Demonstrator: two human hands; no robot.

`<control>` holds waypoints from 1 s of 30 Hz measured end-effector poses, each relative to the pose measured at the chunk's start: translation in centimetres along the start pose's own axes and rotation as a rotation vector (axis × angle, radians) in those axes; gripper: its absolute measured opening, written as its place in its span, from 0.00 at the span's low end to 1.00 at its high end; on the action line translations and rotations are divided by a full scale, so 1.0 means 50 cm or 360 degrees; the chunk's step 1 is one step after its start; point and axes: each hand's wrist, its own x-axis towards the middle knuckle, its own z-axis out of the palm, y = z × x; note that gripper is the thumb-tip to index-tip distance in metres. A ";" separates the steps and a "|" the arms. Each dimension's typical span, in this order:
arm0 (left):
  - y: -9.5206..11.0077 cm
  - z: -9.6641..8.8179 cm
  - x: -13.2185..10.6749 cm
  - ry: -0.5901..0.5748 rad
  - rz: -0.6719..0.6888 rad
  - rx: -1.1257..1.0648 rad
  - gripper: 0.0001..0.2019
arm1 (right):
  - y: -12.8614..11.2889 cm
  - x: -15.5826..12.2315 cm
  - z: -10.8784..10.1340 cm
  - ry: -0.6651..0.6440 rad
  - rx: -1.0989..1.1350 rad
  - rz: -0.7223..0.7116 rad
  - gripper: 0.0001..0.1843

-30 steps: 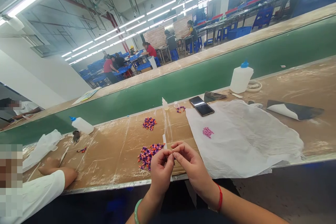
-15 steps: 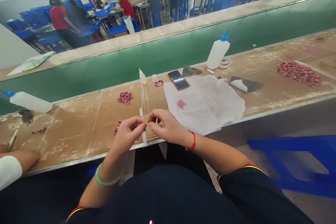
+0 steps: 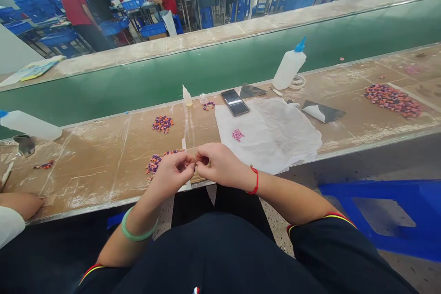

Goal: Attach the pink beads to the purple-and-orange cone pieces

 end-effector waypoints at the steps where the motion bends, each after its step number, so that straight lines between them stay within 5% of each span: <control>1: 0.000 0.000 0.000 0.0000 -0.0003 -0.0012 0.08 | 0.001 0.000 -0.001 -0.0011 0.0005 0.0010 0.05; 8: 0.011 -0.015 -0.002 -0.0085 -0.0127 -0.0410 0.09 | 0.007 0.001 0.000 -0.0005 0.0262 0.0031 0.06; 15: 0.003 -0.018 -0.006 -0.0036 -0.0151 -0.0604 0.10 | 0.016 0.000 0.001 0.0007 0.0051 -0.0167 0.07; 24: -0.109 -0.016 -0.057 0.0336 -0.0471 -0.0985 0.12 | 0.113 0.022 0.014 -0.0468 -0.0622 -0.0093 0.07; 30: -0.145 -0.002 -0.075 0.0401 -0.0479 -0.1037 0.10 | 0.110 0.044 0.022 -0.0751 -0.0963 -0.0062 0.06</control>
